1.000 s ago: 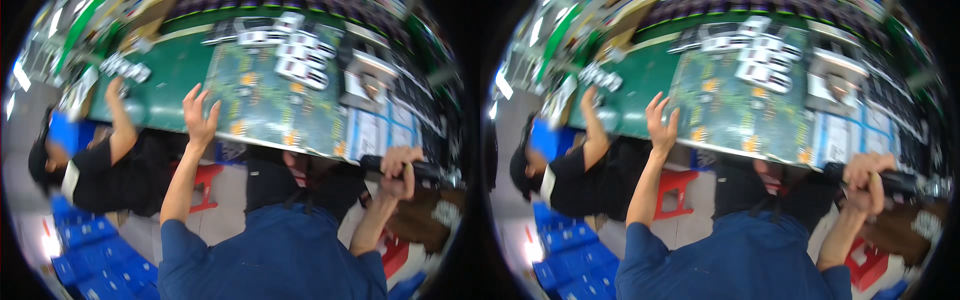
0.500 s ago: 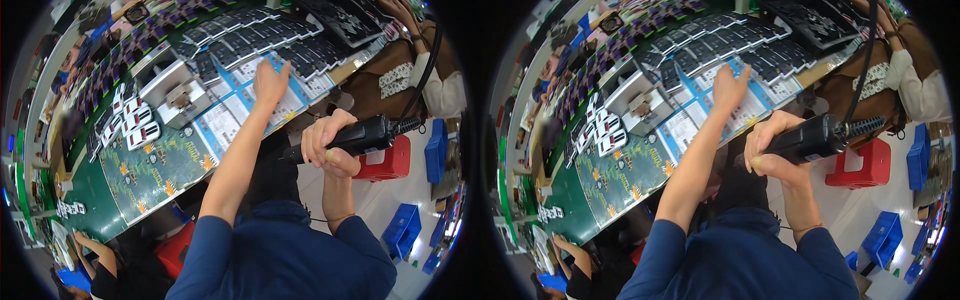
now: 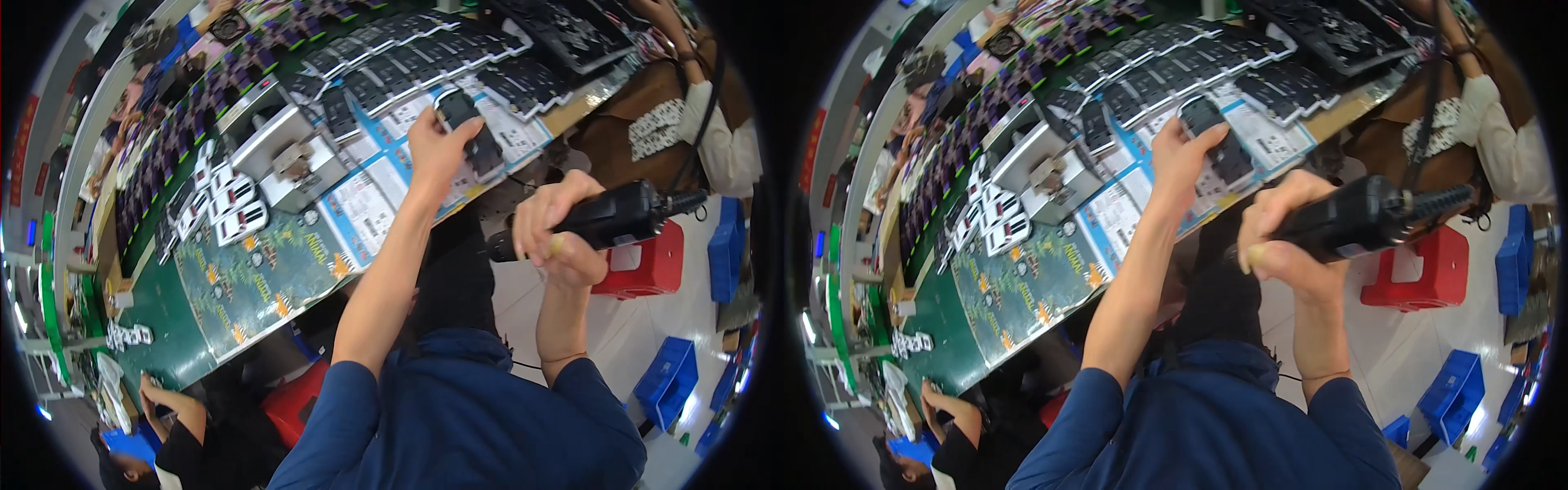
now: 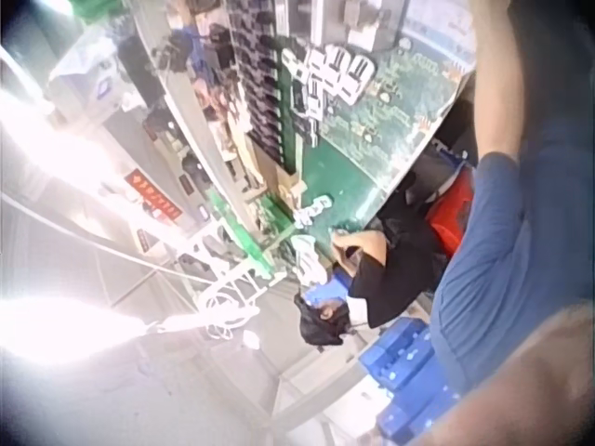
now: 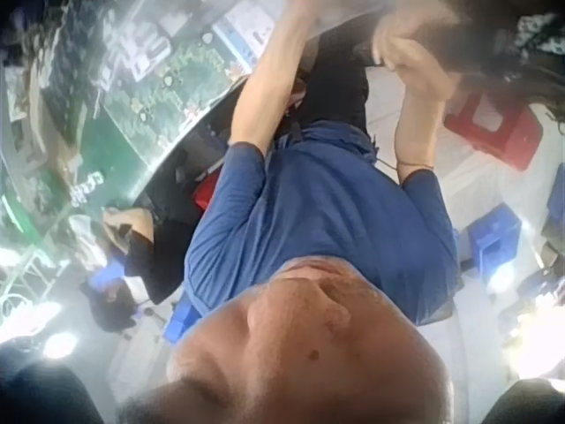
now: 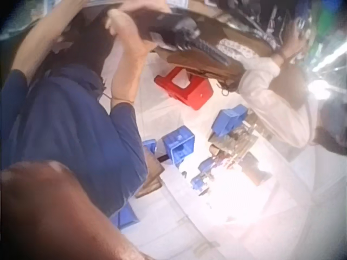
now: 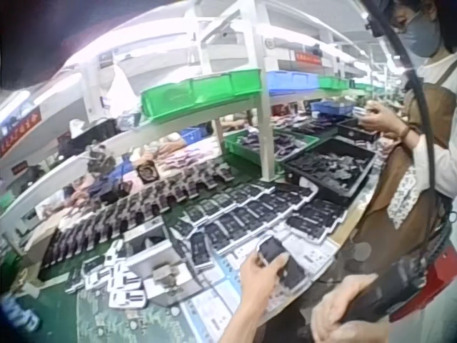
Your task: Assembling small electronic devices using an electric screwdriver on a factory production line.
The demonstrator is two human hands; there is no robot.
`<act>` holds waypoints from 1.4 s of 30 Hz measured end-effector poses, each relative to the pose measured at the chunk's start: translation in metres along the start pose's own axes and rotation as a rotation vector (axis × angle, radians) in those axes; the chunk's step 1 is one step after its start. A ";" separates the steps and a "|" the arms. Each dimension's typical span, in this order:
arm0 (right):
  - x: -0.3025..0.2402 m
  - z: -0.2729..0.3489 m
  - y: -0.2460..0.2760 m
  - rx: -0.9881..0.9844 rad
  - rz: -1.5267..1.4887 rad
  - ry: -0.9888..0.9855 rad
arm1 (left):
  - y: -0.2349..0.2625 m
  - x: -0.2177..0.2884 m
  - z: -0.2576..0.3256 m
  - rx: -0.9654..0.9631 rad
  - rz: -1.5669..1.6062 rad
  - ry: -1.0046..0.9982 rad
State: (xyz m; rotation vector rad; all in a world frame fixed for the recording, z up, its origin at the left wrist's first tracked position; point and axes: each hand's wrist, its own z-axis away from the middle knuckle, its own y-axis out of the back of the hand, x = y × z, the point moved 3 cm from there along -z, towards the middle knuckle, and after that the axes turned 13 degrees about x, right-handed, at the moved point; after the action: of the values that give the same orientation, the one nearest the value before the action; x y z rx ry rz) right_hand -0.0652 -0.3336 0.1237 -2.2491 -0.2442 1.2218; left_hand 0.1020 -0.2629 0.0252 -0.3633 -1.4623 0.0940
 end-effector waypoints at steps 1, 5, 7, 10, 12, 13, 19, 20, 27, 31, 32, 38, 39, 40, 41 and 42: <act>0.002 -0.001 -0.001 -0.004 -0.040 0.001 | 0.023 0.004 0.016 0.020 0.117 0.016; 0.018 -0.015 -0.019 -0.086 -0.061 0.020 | 0.131 0.028 0.081 0.217 0.370 0.255; 0.037 -0.026 -0.040 -0.119 -0.115 0.044 | 0.181 0.024 0.101 0.284 0.375 0.265; 0.067 -0.049 -0.086 -0.140 -0.092 0.128 | 0.219 0.027 0.119 0.302 0.302 0.189; 0.092 -0.062 -0.122 -0.048 -0.044 0.124 | 0.230 0.029 0.125 0.291 0.283 0.141; 0.106 -0.071 -0.134 -0.045 -0.052 0.150 | 0.231 0.029 0.126 0.311 0.310 0.158; 0.157 -0.086 -0.172 -0.084 0.139 0.297 | 0.236 0.024 0.122 0.302 0.401 0.185; 0.162 -0.085 -0.174 -0.083 0.179 0.292 | 0.236 0.022 0.121 0.304 0.388 0.183; 0.171 -0.089 -0.190 -0.120 0.383 0.297 | 0.232 0.026 0.117 0.273 0.391 0.231; 0.178 -0.094 -0.196 -0.121 0.469 0.350 | 0.230 0.027 0.116 0.288 0.418 0.225; 0.179 -0.094 -0.199 -0.136 0.495 0.342 | 0.230 0.027 0.117 0.294 0.410 0.228; 0.177 -0.099 -0.196 -0.158 0.515 0.368 | 0.229 0.026 0.118 0.305 0.406 0.233; 0.175 -0.097 -0.193 -0.143 0.473 0.177 | 0.230 0.028 0.117 0.303 0.406 0.239; 0.172 -0.094 -0.189 -0.130 0.428 -0.016 | 0.229 0.028 0.117 0.306 0.407 0.236; 0.163 -0.090 -0.187 -0.129 0.386 0.005 | 0.228 0.029 0.116 0.303 0.393 0.240; 0.154 -0.086 -0.181 -0.112 0.252 -0.011 | 0.226 0.029 0.116 0.297 0.382 0.245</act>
State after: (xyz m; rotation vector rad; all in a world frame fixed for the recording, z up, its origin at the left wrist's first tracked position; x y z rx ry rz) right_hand 0.1111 -0.1542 0.1507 -2.4271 -0.0332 1.3794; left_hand 0.0267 -0.0210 -0.0069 -0.3914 -1.1032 0.5492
